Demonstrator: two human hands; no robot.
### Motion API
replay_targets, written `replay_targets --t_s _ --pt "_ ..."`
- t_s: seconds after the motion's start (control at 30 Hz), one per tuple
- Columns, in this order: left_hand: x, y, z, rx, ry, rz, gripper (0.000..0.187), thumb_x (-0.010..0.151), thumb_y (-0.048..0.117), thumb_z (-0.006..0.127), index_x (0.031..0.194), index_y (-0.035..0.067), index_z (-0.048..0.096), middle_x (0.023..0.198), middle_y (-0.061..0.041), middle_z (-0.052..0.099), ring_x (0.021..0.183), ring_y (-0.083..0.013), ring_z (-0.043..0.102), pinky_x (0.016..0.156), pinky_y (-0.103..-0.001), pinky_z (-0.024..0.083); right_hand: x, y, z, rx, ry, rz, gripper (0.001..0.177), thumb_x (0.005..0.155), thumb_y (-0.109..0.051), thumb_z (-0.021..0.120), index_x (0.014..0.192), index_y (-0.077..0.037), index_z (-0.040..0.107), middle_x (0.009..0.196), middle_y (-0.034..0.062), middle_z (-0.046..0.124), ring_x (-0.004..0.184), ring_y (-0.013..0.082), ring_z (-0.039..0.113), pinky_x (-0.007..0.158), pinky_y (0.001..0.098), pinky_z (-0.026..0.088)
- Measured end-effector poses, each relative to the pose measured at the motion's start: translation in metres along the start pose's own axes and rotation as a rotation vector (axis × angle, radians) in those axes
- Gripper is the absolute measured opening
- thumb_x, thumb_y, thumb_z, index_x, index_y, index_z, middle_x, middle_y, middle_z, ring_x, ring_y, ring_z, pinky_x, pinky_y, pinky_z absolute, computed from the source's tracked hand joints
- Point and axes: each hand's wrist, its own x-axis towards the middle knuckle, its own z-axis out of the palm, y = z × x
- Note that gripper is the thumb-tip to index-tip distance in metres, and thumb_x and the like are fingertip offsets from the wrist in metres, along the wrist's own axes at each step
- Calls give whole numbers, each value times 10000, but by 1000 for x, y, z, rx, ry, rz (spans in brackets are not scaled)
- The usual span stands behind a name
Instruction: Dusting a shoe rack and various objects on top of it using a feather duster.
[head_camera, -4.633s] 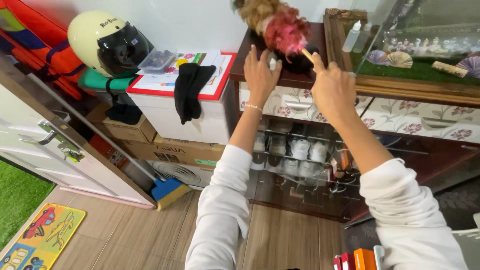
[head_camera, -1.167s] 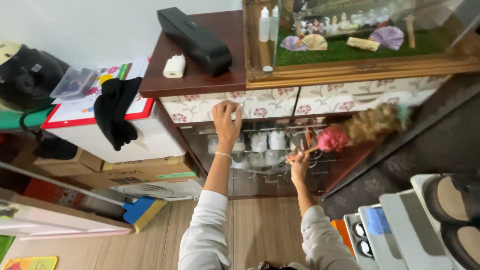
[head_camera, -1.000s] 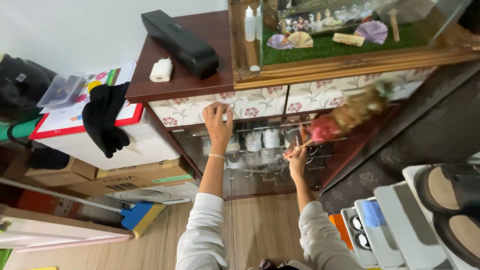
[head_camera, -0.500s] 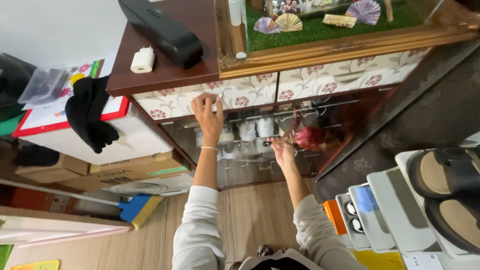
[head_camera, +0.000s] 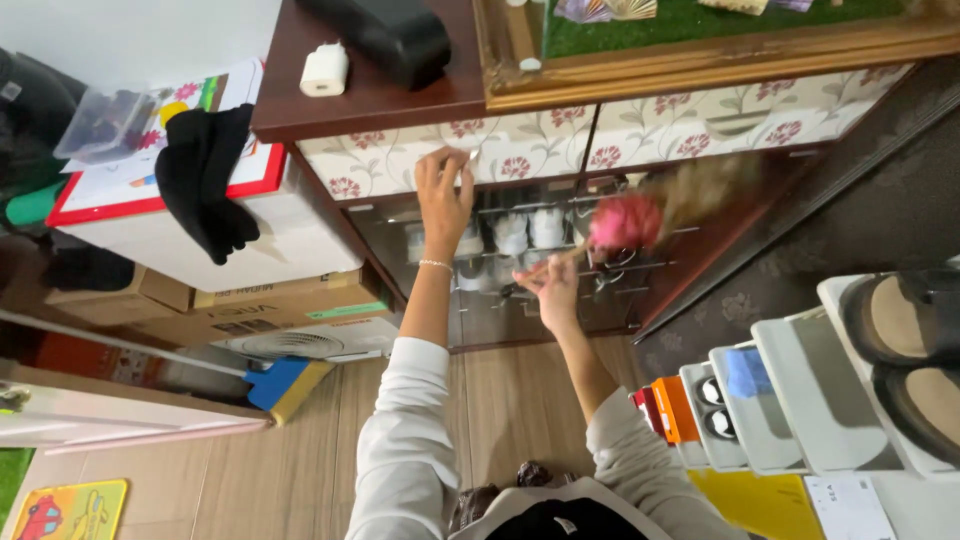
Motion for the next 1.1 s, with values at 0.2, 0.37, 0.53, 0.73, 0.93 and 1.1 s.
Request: replay_targets --t_s 0.2,0.37,0.53,0.73,0.93,1.1 --pt "-10 3 -39 -45 -135 64 357 889 9 684 1244 50 673 1331 -149 604 1229 -368 567 1082 -477 468 43 79 -63 389 -89 217 155 1152 -171 480 1095 -32 444 953 148 621 923 356 695 1019 659 567" --pt "-36 -17 -89 -36 -149 22 355 905 1 664 1256 50 671 1342 -149 608 1225 -386 581 1091 -478 469 -40 41 42 -153 -47 24 88 1036 -194 464 1020 -108 451 824 101 575 723 274 651 796 569 615" --pt "-61 -41 -122 -52 -141 -44 311 903 -3 647 1205 57 691 1299 -136 643 1183 -362 603 1080 -457 489 -100 108 22 -733 -215 74 194 1108 -222 415 982 -87 477 662 103 516 509 254 532 504 406 529" --pt "-77 -65 -152 -53 -107 -170 255 885 -25 638 1120 50 703 1245 -142 658 1175 -357 602 1035 -436 496 -70 96 -39 -1080 -60 -328 154 1082 -189 427 1054 -77 528 653 53 545 549 190 590 525 372 513" --pt "-93 -71 -153 -101 -1 -321 263 895 -30 628 1129 60 708 1204 -124 672 1172 -331 613 1033 -417 499 -52 84 -56 -1519 -281 -669 165 1052 -129 452 1180 -75 540 812 129 667 665 329 654 616 447 532" --pt "-105 -97 -163 -52 92 -392 257 890 -27 631 1122 57 703 1194 -134 676 1170 -338 617 1027 -415 489 -36 46 -86 -1723 -212 -538 383 1005 -95 426 1382 -86 497 1039 239 717 885 423 703 689 515 555"
